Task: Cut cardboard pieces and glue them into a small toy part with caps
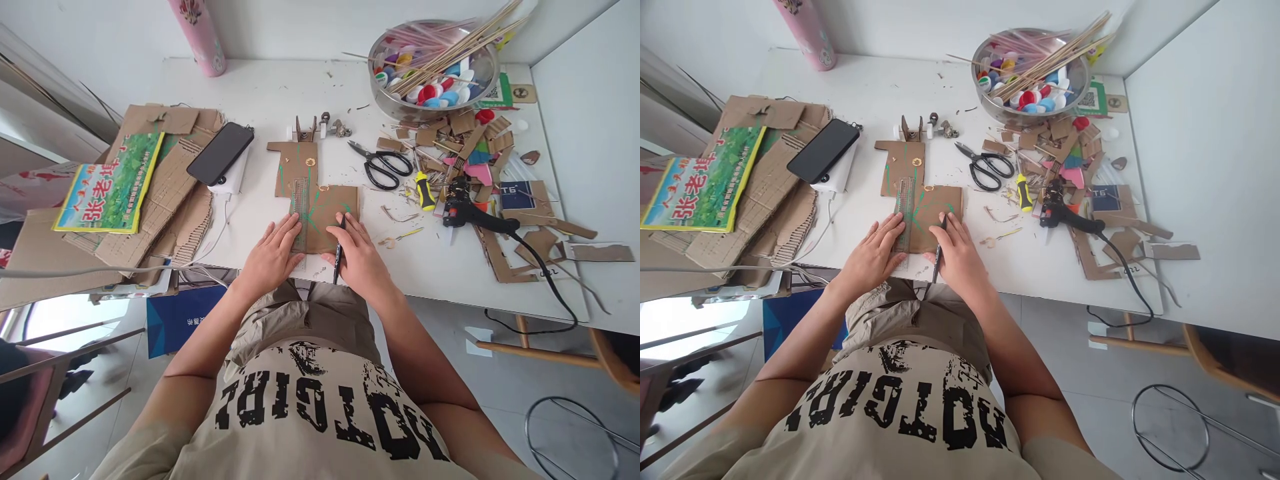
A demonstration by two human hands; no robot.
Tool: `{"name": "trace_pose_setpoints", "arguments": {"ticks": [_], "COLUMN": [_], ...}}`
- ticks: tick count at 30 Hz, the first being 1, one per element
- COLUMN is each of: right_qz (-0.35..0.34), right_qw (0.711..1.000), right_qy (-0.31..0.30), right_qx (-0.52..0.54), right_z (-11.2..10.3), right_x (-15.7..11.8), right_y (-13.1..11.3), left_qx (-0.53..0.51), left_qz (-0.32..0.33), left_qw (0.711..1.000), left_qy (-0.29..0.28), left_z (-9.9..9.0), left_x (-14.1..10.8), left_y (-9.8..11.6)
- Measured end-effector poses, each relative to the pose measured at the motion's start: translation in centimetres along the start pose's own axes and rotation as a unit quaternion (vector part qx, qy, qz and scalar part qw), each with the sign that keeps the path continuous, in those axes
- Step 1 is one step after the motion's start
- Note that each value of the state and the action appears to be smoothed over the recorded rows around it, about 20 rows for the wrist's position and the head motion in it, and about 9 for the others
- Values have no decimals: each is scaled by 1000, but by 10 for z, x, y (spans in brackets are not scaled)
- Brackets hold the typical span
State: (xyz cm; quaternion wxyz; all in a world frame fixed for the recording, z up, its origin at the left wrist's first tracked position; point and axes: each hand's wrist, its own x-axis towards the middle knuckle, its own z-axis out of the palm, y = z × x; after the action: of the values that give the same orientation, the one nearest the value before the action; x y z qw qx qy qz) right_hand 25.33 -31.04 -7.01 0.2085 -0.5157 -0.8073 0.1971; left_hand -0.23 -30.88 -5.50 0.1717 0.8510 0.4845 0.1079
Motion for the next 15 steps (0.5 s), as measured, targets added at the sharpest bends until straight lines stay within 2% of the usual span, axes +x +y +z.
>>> {"name": "trace_pose_setpoints", "arguments": {"ticks": [15], "right_qz": [8], "right_qw": [1000], "right_qy": [-2], "right_qx": [-10], "right_z": [-2], "right_x": [-1], "right_y": [-3], "left_qx": [-16], "left_qz": [3], "left_qw": [1000], "left_qy": [10], "left_z": [2], "left_x": [0], "left_y": [-2]}}
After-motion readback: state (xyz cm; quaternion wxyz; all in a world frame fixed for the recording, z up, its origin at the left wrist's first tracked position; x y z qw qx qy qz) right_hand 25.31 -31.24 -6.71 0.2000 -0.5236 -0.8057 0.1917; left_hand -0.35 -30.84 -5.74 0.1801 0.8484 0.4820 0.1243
